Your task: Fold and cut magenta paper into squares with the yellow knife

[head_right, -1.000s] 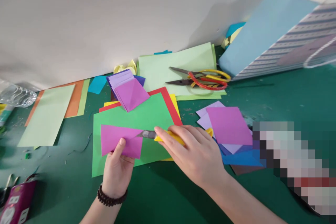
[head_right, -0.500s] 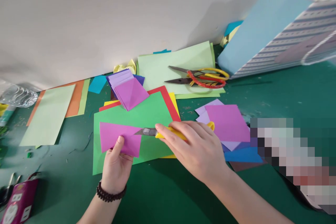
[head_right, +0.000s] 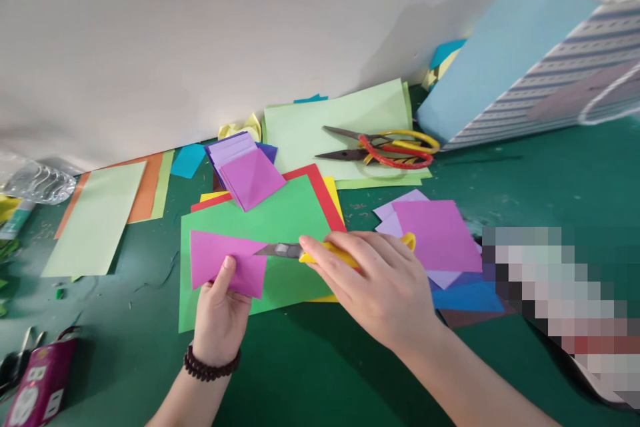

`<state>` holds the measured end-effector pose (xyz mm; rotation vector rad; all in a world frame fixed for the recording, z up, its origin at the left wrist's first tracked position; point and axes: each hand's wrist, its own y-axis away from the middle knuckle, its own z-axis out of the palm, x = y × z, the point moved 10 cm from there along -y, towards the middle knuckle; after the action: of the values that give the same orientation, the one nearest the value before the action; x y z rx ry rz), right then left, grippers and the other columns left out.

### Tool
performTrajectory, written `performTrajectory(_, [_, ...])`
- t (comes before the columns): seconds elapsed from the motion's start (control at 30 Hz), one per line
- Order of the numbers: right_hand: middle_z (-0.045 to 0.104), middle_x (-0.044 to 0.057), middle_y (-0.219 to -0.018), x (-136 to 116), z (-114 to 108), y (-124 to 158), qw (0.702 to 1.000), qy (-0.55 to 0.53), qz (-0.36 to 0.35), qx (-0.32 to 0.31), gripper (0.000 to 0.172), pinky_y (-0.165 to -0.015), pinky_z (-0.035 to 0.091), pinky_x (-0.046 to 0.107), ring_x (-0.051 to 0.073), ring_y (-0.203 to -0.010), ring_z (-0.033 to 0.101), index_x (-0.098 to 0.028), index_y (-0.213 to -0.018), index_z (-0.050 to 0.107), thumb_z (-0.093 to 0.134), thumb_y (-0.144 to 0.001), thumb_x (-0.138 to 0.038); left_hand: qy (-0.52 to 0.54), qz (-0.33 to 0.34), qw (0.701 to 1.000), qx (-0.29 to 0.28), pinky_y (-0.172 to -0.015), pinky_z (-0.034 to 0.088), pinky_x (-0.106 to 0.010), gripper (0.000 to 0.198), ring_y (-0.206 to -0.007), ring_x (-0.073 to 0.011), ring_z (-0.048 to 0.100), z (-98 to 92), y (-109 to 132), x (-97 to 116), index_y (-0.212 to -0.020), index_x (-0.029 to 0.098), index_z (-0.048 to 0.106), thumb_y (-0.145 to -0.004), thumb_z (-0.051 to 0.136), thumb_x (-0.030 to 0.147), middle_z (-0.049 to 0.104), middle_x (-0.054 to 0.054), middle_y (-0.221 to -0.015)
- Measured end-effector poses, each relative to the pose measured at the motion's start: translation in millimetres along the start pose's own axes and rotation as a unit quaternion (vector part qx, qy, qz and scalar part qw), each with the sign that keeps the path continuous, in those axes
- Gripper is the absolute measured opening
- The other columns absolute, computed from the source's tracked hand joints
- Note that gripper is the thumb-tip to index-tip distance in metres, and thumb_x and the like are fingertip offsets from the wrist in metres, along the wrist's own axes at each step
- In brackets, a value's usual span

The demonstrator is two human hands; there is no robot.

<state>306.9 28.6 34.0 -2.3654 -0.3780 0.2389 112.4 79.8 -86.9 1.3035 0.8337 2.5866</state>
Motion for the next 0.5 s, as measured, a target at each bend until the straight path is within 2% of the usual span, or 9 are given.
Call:
performTrajectory(0.27, [0.072, 0.002, -0.087, -6.8, 2.0, 1.0, 1.0, -0.003, 0.006, -0.005, 0.043, -0.071, 0.047, 0.031, 0.016, -0.075, 0.066, -0.022, -0.124, 0.058, 0.069, -0.083, -0.018, -0.03, 0.016, 0.999, 0.008, -0.065, 0.057, -0.023, 0.036, -0.077, -0.0162, 0.071, -2.8, 0.4, 0.0, -0.091, 0.016, 0.072, -0.06, 0.089, 0.024, 0.075, -0.004, -0.087])
performTrajectory(0.5, [0.074, 0.003, -0.088, -2.6, 1.1, -0.1, 0.999, -0.037, 0.031, 0.0, 0.031, -0.074, 0.051, 0.031, 0.017, -0.078, 0.068, -0.019, -0.116, 0.056, 0.065, -0.086, -0.018, -0.048, 0.023, 0.999, 0.005, -0.067, 0.056, -0.025, 0.043, -0.077, -0.0173, 0.07, -3.1, 3.1, -0.2, -0.092, 0.016, 0.073, -0.055, 0.092, 0.027, 0.074, -0.004, -0.085])
